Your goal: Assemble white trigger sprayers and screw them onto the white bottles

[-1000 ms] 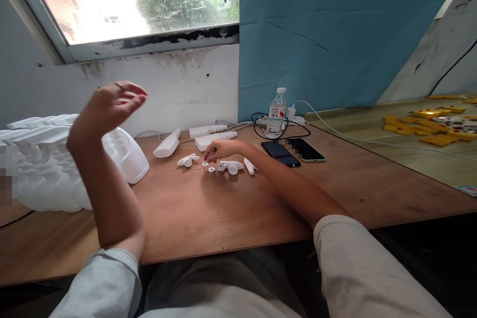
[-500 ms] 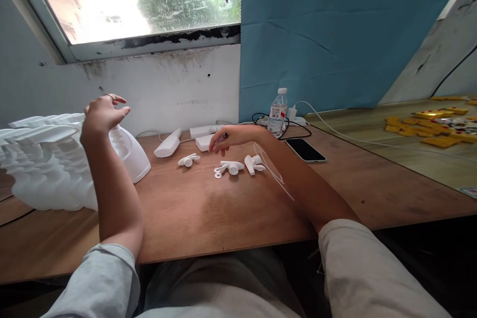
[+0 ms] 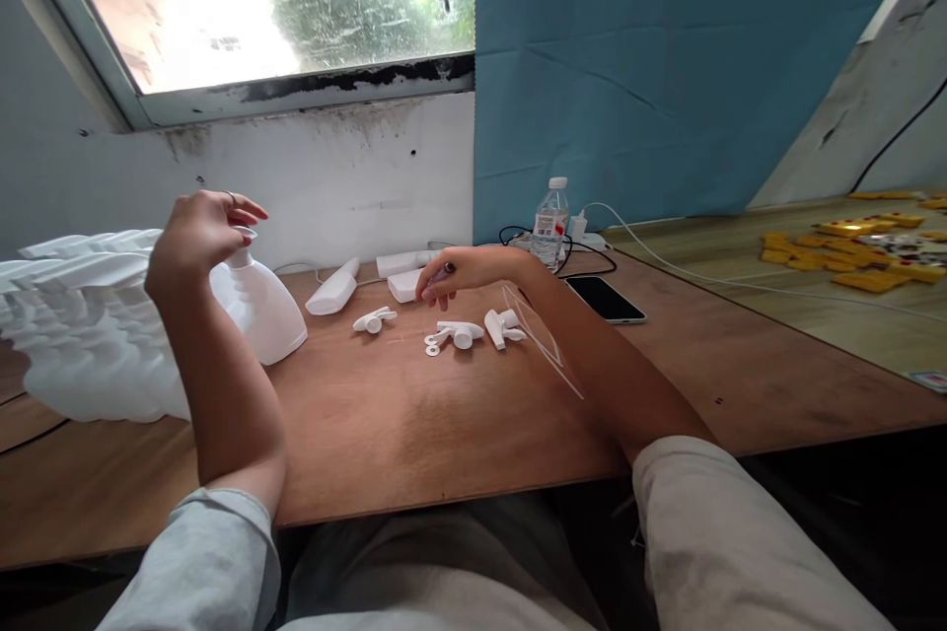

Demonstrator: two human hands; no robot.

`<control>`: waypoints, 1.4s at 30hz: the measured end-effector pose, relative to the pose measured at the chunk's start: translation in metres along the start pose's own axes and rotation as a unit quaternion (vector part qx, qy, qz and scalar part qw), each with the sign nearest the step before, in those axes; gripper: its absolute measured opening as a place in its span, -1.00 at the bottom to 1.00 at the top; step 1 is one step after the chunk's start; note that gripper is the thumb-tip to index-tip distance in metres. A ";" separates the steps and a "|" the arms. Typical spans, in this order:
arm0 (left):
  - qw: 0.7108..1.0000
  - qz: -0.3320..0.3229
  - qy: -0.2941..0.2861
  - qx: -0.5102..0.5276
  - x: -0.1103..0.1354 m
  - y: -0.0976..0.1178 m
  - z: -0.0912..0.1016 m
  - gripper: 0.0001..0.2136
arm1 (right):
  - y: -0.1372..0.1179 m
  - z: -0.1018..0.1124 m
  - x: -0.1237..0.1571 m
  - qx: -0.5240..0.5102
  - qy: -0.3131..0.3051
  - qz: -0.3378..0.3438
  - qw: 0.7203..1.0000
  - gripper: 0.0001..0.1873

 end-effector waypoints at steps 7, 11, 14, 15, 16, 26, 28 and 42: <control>0.996 -0.088 -0.021 0.010 0.045 0.050 0.017 -0.67 | -0.008 0.004 -0.003 -0.043 0.117 0.075 0.989 -0.49; 0.968 -0.247 0.048 -0.017 0.067 0.082 0.021 -0.70 | -0.027 0.002 -0.007 -0.040 0.251 0.180 0.950 -0.52; 0.923 -0.380 0.056 0.002 0.076 0.112 0.010 -0.78 | -0.048 -0.009 -0.005 -0.055 0.303 0.231 0.923 -0.45; 0.910 -0.411 0.049 0.009 0.076 0.121 0.004 -0.79 | -0.055 -0.013 -0.003 -0.056 0.321 0.233 0.916 -0.46; 0.896 -0.442 0.043 0.018 0.077 0.130 -0.002 -0.80 | -0.061 -0.016 0.000 -0.059 0.342 0.226 0.910 -0.48; 0.886 -0.424 0.172 0.080 0.057 0.169 -0.039 -0.61 | -0.053 0.016 0.047 -0.245 0.580 0.354 0.692 -0.67; 0.896 -0.419 0.128 0.068 0.046 0.175 -0.059 -0.51 | -0.048 0.023 0.057 -0.255 0.617 0.388 0.636 -0.71; 0.847 -0.435 -0.159 0.263 0.026 0.176 -0.106 -0.47 | -0.055 0.028 0.078 -0.275 0.441 0.448 0.727 -0.63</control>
Point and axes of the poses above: each hand's wrist, its own x-axis away from the middle knuckle, its own z-axis out of the back of the hand, y = z × x, the point moved 4 cm from there along -x, towards the middle knuckle, and after that the axes turned 13 degrees about -y, right-handed, at the moved point
